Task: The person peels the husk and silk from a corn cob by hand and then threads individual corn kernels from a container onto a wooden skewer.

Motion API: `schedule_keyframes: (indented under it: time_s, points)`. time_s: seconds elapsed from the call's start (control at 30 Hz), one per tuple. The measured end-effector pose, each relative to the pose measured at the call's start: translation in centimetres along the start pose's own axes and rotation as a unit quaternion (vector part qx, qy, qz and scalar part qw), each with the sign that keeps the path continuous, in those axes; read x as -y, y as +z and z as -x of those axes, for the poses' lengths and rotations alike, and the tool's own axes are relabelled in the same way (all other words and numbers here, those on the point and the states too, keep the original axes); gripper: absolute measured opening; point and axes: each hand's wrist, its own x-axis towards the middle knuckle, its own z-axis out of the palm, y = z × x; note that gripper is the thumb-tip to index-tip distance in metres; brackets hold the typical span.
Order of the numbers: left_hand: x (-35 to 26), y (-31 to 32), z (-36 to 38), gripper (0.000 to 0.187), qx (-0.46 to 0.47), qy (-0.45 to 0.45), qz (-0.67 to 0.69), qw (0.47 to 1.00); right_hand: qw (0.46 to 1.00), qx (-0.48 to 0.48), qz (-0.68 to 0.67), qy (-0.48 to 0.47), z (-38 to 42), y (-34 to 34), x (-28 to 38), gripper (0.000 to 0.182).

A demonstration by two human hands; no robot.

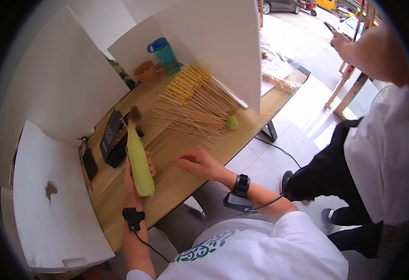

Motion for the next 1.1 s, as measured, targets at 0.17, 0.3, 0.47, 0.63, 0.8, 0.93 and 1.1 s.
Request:
schedule_keyframes:
  time_s: [0.17,0.3,0.47,0.63,0.8,0.93,1.1]
  points:
    - [0.4,0.4,0.3,0.047,-0.055,-0.039,-0.053,0.996,0.999,0.003,-0.026,-0.024,1.2,-0.9,0.6,0.024]
    - [0.4,2.2,0.9,0.054,-0.048,-0.004,-0.287,0.957,0.999,0.001,-0.016,-0.031,2.7,-2.0,1.1,0.023]
    - [0.7,3.2,0.5,0.063,-0.101,0.047,-0.44,0.891,1.0,-0.017,-0.01,-0.016,4.7,-3.5,2.6,0.022]
    - [0.9,2.9,0.7,0.068,-0.071,0.08,-0.653,0.75,0.999,-0.033,0.022,-0.034,6.2,-4.9,2.1,0.021]
    - [0.6,5.5,3.4,0.071,-0.073,0.048,-0.706,0.703,0.998,-0.057,0.004,-0.038,7.7,-6.0,1.9,0.022]
    - [0.8,4.2,4.7,0.072,-0.116,-0.009,-0.344,0.932,0.998,-0.056,-0.031,-0.018,8.1,-5.8,2.1,0.024]
    - [0.3,6.7,8.1,0.072,-0.033,0.026,-0.249,0.968,0.997,-0.025,-0.074,-0.006,6.2,-3.6,4.5,0.026]
